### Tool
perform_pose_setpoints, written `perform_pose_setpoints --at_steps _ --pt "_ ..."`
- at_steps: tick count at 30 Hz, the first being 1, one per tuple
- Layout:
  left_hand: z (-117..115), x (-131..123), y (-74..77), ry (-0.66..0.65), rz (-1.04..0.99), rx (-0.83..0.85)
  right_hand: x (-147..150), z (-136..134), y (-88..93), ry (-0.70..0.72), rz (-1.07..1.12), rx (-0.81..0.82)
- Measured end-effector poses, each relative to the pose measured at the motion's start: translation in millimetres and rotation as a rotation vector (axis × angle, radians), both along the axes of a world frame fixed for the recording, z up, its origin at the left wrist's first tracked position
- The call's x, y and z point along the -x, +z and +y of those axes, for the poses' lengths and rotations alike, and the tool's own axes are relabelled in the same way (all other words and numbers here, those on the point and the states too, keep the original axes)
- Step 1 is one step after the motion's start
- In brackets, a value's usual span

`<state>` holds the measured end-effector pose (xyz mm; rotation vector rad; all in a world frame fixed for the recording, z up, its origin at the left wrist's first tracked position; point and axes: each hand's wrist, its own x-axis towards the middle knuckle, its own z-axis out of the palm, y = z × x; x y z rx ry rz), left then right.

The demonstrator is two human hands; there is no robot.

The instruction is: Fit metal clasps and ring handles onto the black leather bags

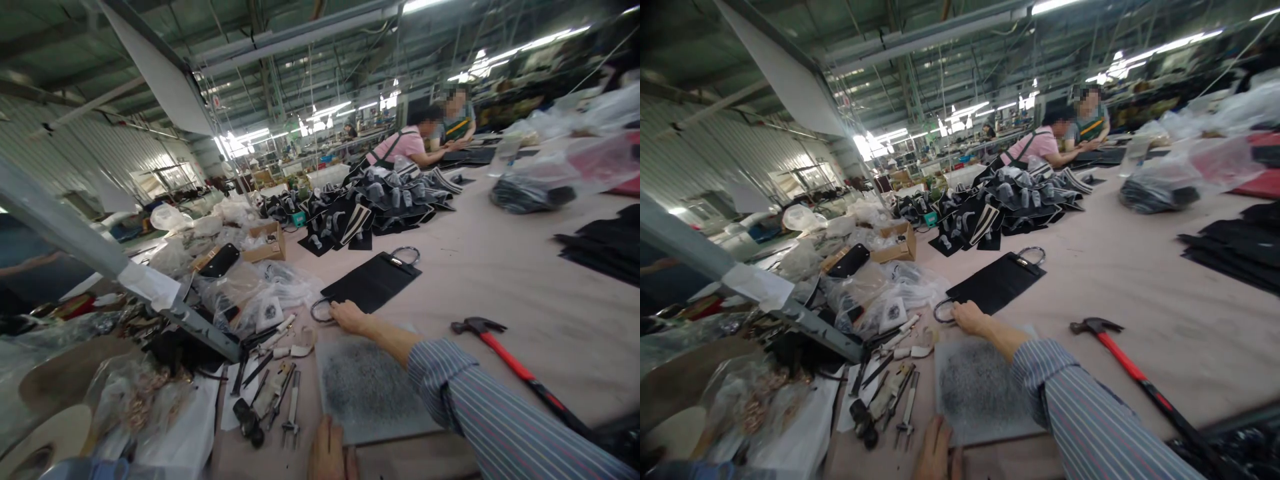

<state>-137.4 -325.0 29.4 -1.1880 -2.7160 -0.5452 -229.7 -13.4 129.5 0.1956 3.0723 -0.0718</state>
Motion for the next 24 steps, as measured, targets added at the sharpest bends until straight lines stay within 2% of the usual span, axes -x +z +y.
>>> perform_pose_setpoints --at_steps 3,7,10,13,16,18,21,24 --pt "4 17 1.4 -0.016 0.005 -0.039 -20 32 8.1 -0.067 0.026 -0.073" --pt "10 36 17.5 0.000 -0.140 -0.033 -56 57 22.1 -0.092 0.058 -0.107" --pt "22 43 33.9 0.048 -0.233 -0.072 -92 47 32.0 -0.029 0.078 -0.094" --pt "34 46 51.4 0.099 -0.291 -0.185 -138 17 31.1 0.107 0.107 -0.061" --pt "43 48 66.3 0.117 -0.344 -0.287 -193 -23 13.5 0.287 0.286 -0.032" --pt "47 47 71.5 0.108 -0.361 -0.317 -229 -46 -6.2 0.325 0.403 0.002" --pt "50 37 68.6 0.062 -0.385 -0.297 -271 -71 -38.0 0.249 0.447 0.085" --pt "50 22 56.5 0.012 -0.354 -0.250 -293 -86 -58.4 0.168 0.483 0.162"
